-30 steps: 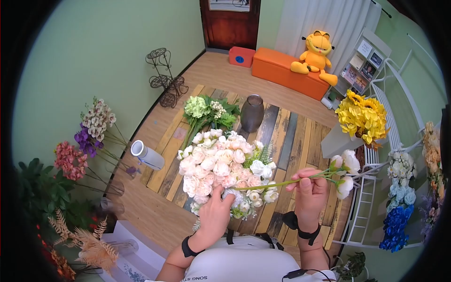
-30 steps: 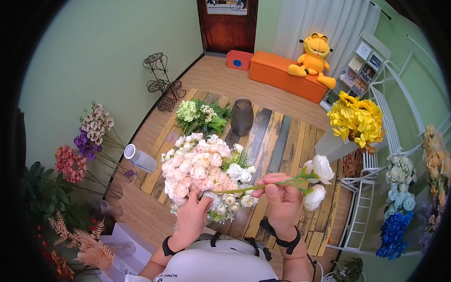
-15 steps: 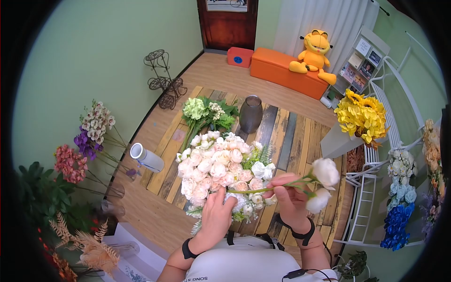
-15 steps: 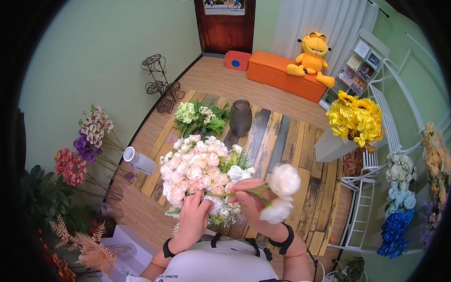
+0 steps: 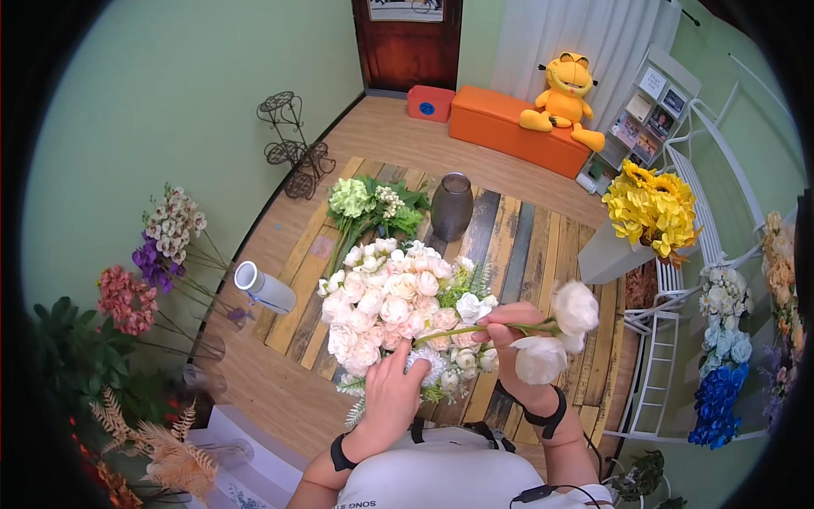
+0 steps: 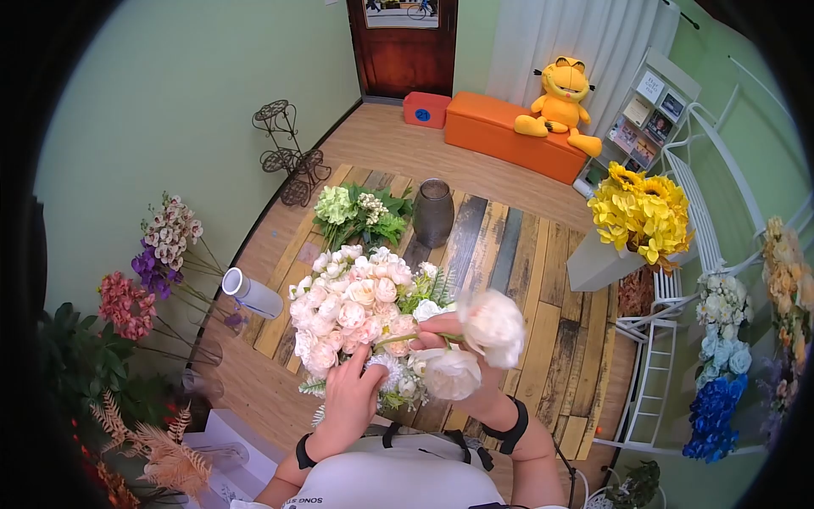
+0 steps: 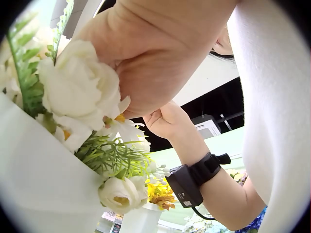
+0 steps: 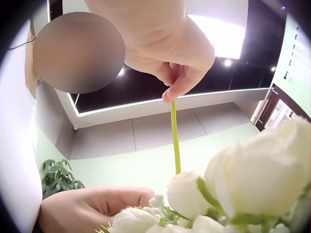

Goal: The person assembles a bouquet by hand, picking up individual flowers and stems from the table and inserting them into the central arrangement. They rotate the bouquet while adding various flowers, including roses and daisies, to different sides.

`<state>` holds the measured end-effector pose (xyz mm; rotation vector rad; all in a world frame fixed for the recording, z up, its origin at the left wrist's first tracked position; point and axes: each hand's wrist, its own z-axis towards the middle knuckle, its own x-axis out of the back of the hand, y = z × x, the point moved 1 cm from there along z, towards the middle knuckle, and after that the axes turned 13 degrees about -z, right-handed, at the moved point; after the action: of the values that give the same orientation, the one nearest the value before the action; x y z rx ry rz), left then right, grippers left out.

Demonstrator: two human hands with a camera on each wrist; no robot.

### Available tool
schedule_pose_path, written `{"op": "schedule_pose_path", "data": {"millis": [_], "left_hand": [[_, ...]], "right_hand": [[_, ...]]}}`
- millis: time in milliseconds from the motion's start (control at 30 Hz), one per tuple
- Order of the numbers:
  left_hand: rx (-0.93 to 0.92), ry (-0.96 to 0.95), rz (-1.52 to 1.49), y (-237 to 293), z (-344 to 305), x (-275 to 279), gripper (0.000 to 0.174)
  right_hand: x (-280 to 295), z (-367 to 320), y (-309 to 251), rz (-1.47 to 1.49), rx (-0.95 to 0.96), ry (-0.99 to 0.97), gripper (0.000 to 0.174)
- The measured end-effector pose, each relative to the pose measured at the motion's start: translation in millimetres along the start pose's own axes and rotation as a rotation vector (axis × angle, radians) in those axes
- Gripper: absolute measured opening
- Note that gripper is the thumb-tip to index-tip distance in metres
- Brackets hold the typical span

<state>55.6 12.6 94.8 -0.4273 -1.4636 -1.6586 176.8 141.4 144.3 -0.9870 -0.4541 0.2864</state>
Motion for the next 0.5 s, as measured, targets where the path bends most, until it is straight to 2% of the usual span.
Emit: {"op": "schedule_pose_path", "data": {"millis": [33,133,200,267,300,400,467,500], "left_hand": [[0.001,0.000,-0.001,-0.6,0.3,0.2,0.011],[0.021,-0.016,-0.046,-3.4,0.2,-0.9,0.011],[-0.015,0.019,-0.062,-3.8,0.3,-1.5,0.020],[-0.013,0.024,-0.076,-2.8,1.3,-1.1,0.019],[-0.011,0.030,-0.089,-2.7,1.7,-0.8,0.018],[-0.029,0.009,-0.103,-6.7,0.2,-3.0,0.016],[-0.026,-0.027,-0.108,-10.3,-1.5,-3.1,0.018],[-0.022,-0.063,-0.113,-11.8,-2.5,-4.0,0.020]], "right_hand": [[1.7,-0.9,1.9,-0.100,0.108,0.008,0.012],[2.0,-2.2,1.3,-0.165,0.130,-0.073,0.012],[0.8,0.8,1.0,-0.193,0.201,-0.108,0.011],[-6.7,-0.1,-0.4,-0.114,0.084,-0.204,0.023],[-13.6,-4.2,6.5,0.007,-0.106,-0.210,0.020],[-23.3,-4.4,11.3,-0.160,-0.102,-0.245,0.019],[-30.3,-2.1,11.2,-0.106,-0.144,-0.264,0.017],[-33.7,-3.1,18.0,-0.211,-0.137,-0.359,0.017]]}}
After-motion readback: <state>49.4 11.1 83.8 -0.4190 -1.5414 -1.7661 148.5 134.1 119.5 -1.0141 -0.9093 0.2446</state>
